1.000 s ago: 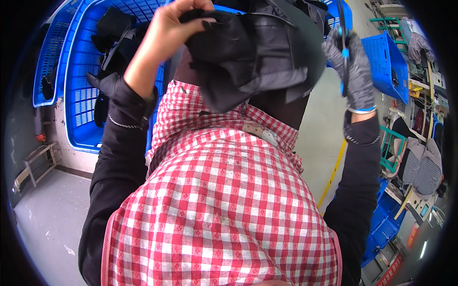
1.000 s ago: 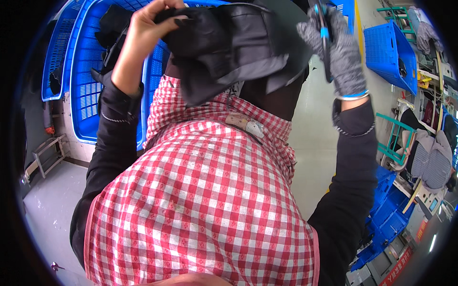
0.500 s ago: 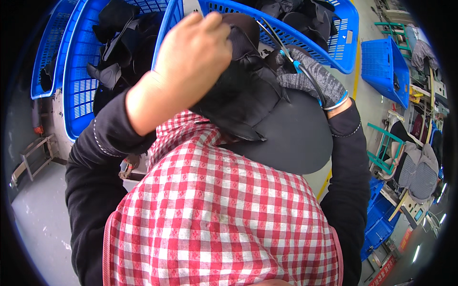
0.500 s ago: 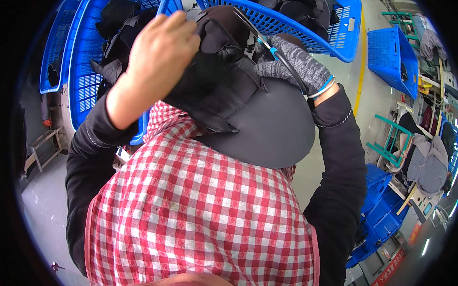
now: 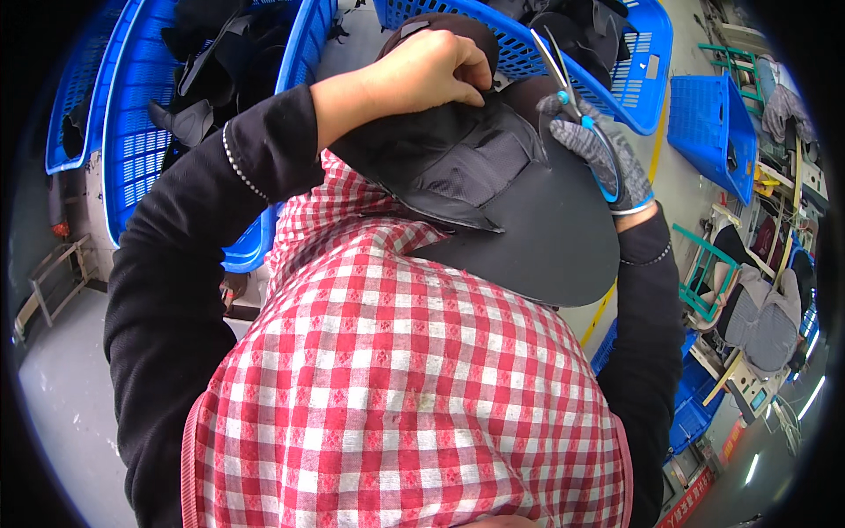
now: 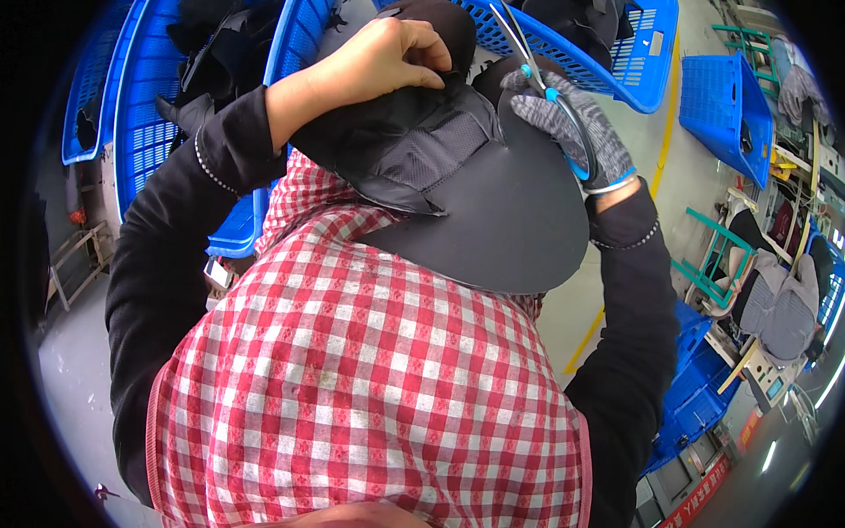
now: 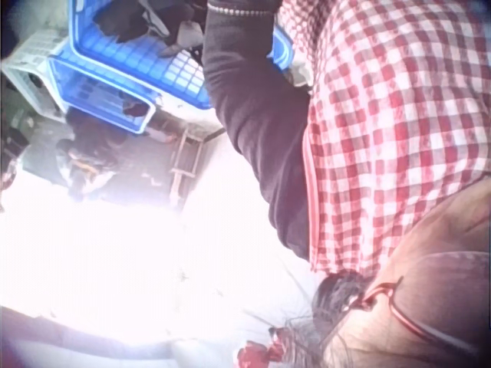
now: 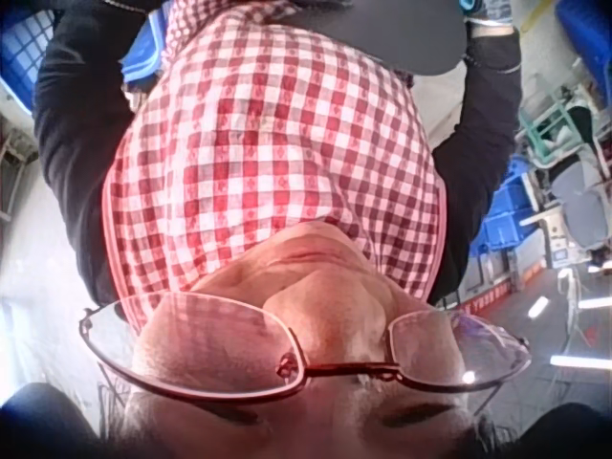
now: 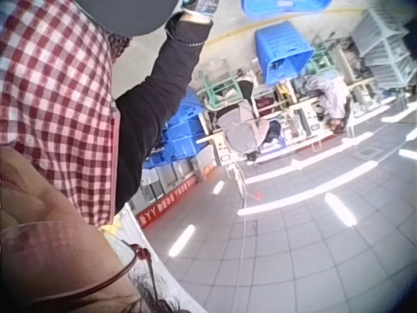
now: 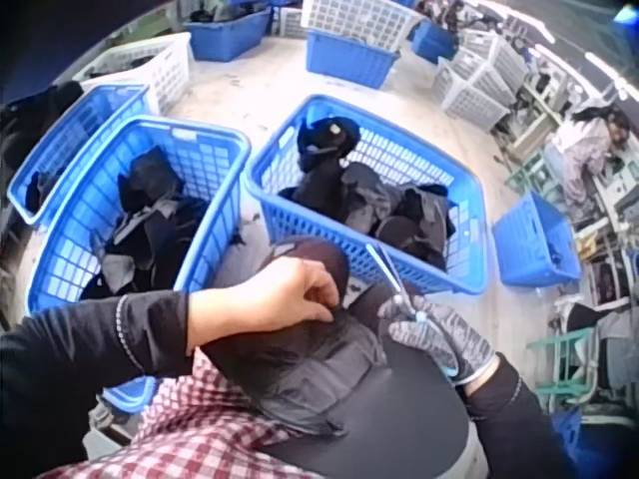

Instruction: The person repeatedly picks black fabric pieces from a blue basket, trims edges with scissors, and returns the pieces to the basket. The person uses one hand to hold the fabric and the other to cut, working continuously throughout the clip.

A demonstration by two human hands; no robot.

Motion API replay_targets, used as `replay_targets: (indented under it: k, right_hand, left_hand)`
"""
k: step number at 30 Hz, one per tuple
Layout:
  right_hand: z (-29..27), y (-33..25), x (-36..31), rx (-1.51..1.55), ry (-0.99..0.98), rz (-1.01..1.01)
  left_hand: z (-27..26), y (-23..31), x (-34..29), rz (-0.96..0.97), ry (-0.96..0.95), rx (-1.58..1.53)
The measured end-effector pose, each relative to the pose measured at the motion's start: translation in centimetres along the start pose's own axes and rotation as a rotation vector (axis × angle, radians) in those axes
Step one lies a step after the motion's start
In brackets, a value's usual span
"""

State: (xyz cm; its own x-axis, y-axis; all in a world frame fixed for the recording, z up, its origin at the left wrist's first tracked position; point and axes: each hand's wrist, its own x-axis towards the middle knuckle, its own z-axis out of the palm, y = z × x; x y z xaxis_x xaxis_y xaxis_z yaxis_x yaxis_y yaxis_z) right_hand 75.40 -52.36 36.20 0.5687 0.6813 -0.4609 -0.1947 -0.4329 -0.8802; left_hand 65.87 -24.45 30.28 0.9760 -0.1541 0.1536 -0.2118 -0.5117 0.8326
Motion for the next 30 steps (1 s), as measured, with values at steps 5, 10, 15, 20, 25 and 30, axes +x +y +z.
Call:
replay_targets:
  k: [5,10,15,20,25,30]
  right_hand:
    - [-3.0,-4.1,-1.8,-1.667,0.242,-0.766]
    - [-3.8,-6.3,-1.2,-1.764,0.139,-0.874]
    - [-3.0,-6.7,-0.3,-1.889,0.064,-0.613]
    - [-4.5,-6.3,0.7,-1.918,0.017,-0.733]
    - [-4.9,-6.8,1.0,-1.902,-0.025,-0.777]
    - [-3.6,-8.0,1.6,-1.964,-0.108,-0.781]
  left_hand:
    - [0.5,0.5,0.9,0.042,-0.050,0.178]
    - [1.0,1.2,-0.2,0.149,0.093,0.253]
    - [0.5,0.4,0.4,0.115,0.062,0.210]
    - [0.4,0.7,0.8,0.154,0.063,0.178]
    - [-0.5,1.9,0.7,0.184,0.020,0.057]
    - [-1.1,2.2,1.1,0.113,-0.028,0.007]
